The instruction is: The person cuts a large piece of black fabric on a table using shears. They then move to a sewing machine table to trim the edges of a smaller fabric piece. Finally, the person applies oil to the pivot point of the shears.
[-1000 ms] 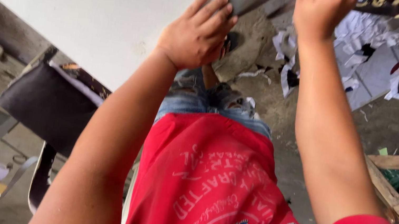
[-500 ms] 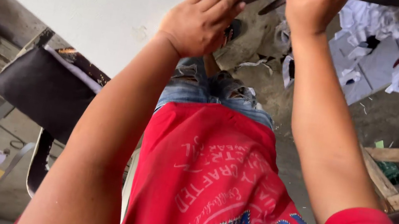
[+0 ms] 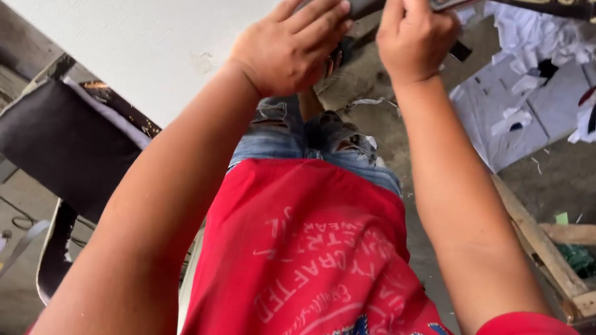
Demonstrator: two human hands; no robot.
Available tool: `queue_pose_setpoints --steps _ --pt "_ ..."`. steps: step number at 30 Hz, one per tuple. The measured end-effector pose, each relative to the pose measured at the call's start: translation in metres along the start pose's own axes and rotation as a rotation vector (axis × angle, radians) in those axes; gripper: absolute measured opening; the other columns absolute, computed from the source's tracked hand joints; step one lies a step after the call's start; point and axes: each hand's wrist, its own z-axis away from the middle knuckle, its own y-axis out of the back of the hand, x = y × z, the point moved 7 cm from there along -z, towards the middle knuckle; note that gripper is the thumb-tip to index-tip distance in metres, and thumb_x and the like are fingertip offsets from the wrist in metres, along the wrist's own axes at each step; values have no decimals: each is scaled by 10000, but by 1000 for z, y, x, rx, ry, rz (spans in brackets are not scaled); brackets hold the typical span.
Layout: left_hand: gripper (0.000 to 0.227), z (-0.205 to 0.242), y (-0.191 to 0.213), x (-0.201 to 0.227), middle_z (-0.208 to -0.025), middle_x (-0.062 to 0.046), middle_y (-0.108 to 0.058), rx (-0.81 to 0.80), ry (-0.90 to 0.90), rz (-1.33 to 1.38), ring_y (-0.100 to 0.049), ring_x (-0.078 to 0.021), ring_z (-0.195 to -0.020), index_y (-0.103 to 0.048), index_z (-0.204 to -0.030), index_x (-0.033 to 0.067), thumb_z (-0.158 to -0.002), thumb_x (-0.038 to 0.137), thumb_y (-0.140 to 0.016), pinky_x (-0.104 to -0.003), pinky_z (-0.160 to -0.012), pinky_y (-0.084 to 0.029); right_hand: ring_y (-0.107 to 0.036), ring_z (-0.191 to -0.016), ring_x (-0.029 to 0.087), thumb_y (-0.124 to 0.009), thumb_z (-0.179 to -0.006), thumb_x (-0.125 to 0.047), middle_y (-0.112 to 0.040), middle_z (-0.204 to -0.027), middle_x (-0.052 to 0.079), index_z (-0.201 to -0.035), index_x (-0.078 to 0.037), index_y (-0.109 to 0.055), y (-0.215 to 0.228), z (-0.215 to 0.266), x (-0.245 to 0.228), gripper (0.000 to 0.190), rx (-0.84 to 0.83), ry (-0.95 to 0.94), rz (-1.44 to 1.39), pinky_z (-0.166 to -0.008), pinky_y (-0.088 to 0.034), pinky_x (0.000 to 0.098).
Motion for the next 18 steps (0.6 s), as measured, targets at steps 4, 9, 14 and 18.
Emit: queue_pose_setpoints --steps 4,9,14,18 --pt "412 -7 0 -5 -1403 -193 -638 31 10 -101 -608 -391 -1311 -692 -1375 31 -1044 252 -586 -539 -1124 -466 -465 -387 129 -591 -1114 -145 -832 -886 68 -1314 -59 -693 15 33 -8 240 14 40 -79 -373 -293 340" --pt "370 -6 -5 -5 -1420 -181 -628 10 8 -133 -577 -376 -1333 -705 -1371 36 -1079 238 -604 -529 -1149 -434 -483 -446 172 -566 -1122 -204 -745 -727 5 -1267 -115 -725 -6 6 8 233 56 41 -27 -427 -318 351" --pt "409 -11 -4 -6 -1439 -183 -616 18 -10 -161 -572 -388 -1343 -710 -1370 30 -1041 219 -558 -535 -1159 -422 -580 -412 290 -532 -1096 -198 -619 -575 77 -1053 -124 -723 5 -25 9 210 100 17 -64 -415 -348 421" --pt "371 -4 -6 -5 -1434 -163 -620 -6 20 -152 -558 -366 -1355 -703 -1363 48 -1067 240 -588 -525 -1172 -411 -598 -549 233 -598 -1093 -95 -790 -874 89 -1294 -30 -691 22 42 4 231 62 -5 -118 -555 -449 376"
